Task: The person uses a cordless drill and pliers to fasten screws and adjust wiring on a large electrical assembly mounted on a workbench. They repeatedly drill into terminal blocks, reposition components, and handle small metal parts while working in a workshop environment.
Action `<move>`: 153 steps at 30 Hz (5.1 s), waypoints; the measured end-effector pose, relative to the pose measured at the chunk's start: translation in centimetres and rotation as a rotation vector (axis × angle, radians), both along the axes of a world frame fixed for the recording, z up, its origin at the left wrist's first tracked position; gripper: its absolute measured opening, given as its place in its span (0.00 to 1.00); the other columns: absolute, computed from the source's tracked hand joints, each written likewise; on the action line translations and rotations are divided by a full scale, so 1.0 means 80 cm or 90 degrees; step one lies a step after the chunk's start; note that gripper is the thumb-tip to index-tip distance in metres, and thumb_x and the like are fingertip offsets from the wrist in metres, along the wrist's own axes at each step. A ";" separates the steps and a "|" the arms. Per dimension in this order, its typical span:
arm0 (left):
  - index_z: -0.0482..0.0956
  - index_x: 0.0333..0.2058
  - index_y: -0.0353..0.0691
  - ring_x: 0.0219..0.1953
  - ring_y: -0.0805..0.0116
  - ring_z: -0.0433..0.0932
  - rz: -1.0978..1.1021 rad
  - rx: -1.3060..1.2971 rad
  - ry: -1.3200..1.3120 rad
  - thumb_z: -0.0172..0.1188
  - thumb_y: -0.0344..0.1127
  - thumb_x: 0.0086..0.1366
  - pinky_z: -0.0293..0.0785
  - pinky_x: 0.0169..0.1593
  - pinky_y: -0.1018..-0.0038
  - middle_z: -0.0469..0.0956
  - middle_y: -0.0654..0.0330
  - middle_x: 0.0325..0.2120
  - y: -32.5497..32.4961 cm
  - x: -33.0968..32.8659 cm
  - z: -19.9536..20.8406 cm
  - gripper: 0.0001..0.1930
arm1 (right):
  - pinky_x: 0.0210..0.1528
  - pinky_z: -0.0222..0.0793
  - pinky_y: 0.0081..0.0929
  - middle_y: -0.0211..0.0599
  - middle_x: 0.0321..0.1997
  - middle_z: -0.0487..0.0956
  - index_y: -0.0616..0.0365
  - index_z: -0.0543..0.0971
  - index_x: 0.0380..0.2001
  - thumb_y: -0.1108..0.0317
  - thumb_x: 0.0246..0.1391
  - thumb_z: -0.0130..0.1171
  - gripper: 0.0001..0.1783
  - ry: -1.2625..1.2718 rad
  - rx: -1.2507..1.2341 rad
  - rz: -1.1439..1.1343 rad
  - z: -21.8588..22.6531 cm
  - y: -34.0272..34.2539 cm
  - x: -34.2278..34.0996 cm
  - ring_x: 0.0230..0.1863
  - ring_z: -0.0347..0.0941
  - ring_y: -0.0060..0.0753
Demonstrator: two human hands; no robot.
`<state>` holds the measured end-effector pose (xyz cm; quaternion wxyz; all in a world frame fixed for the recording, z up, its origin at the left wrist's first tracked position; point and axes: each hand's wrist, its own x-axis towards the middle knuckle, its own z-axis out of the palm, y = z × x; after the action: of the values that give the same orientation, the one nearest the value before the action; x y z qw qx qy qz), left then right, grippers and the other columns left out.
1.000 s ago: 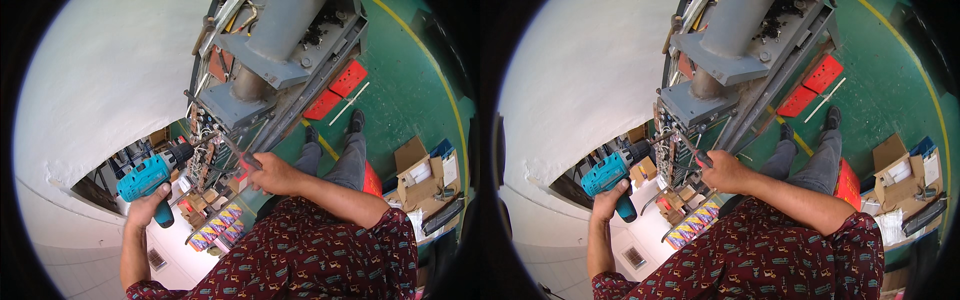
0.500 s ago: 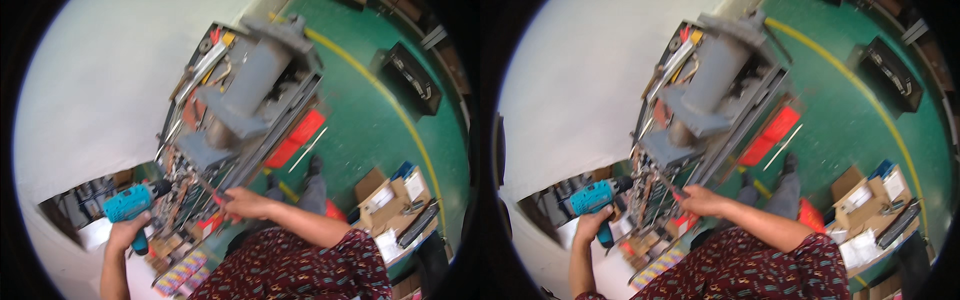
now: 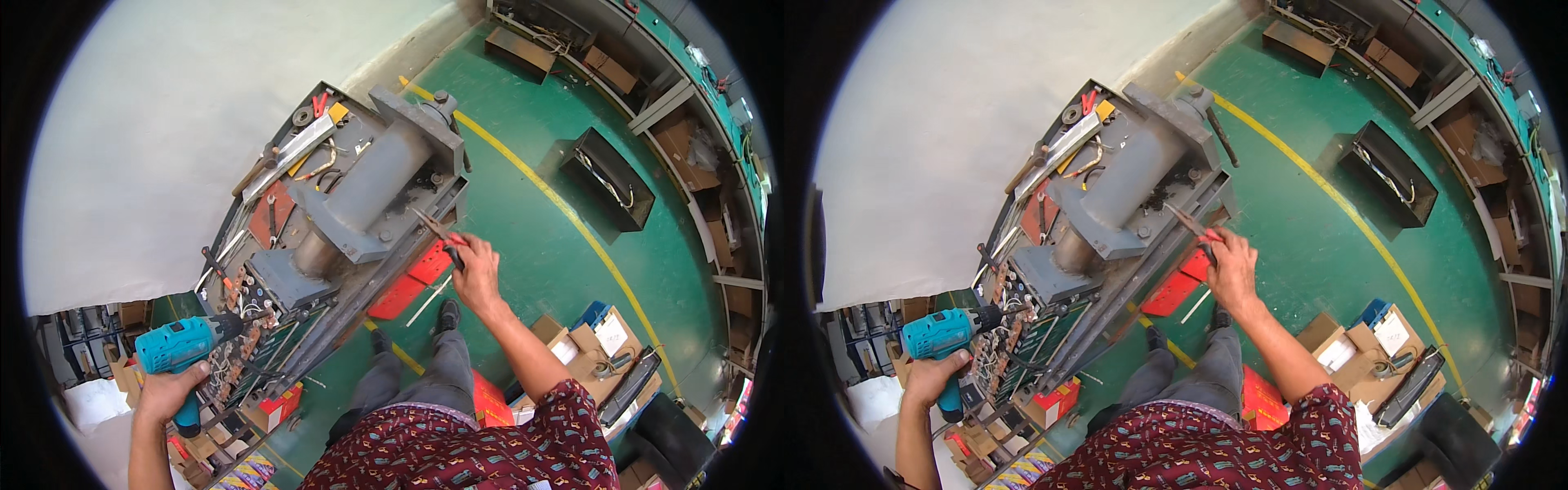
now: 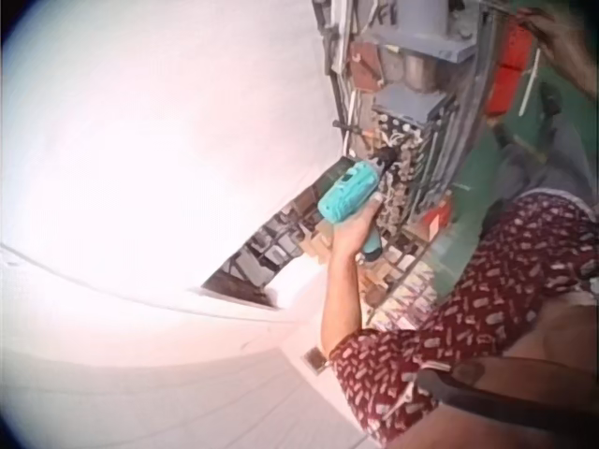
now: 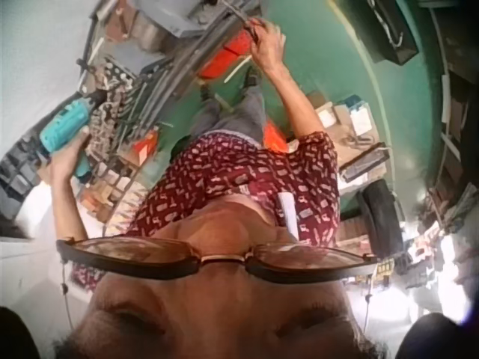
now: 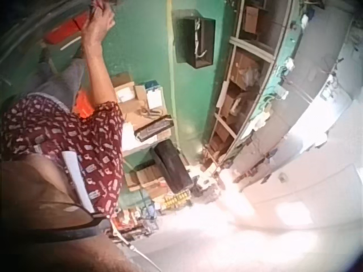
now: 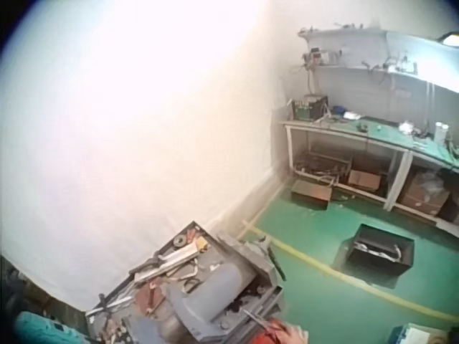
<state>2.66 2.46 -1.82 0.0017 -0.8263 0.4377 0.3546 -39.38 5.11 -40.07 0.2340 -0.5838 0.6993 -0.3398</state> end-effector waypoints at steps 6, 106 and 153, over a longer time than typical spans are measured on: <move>0.83 0.52 0.37 0.42 0.70 0.82 -0.015 -0.004 -0.016 0.75 0.32 0.60 0.81 0.49 0.69 0.85 0.61 0.45 0.004 0.009 0.000 0.21 | 0.63 0.58 0.52 0.45 0.65 0.74 0.55 0.84 0.49 0.77 0.45 0.63 0.24 0.269 -0.017 -0.012 -0.025 -0.022 -0.027 0.65 0.68 0.47; 0.76 0.51 0.35 0.30 0.70 0.79 -0.454 -0.080 0.208 0.70 0.43 0.66 0.80 0.34 0.69 0.80 0.58 0.37 -0.024 0.137 -0.020 0.22 | 0.39 0.85 0.36 0.47 0.46 0.81 0.59 0.73 0.44 0.71 0.61 0.51 0.09 -1.104 0.147 0.008 0.145 0.186 0.447 0.39 0.84 0.36; 0.74 0.54 0.37 0.25 0.68 0.81 -0.532 -0.045 0.019 0.69 0.39 0.63 0.83 0.29 0.69 0.81 0.56 0.37 -0.051 0.072 0.001 0.24 | 0.25 0.81 0.31 0.42 0.38 0.78 0.69 0.74 0.46 0.68 0.63 0.51 0.15 -1.159 0.059 -0.017 0.130 0.161 0.498 0.31 0.79 0.31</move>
<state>8.44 -1.64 -1.76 0.1109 -0.5723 0.7468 0.3200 0.49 17.98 -29.64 0.7149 -0.0720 0.2639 -0.6435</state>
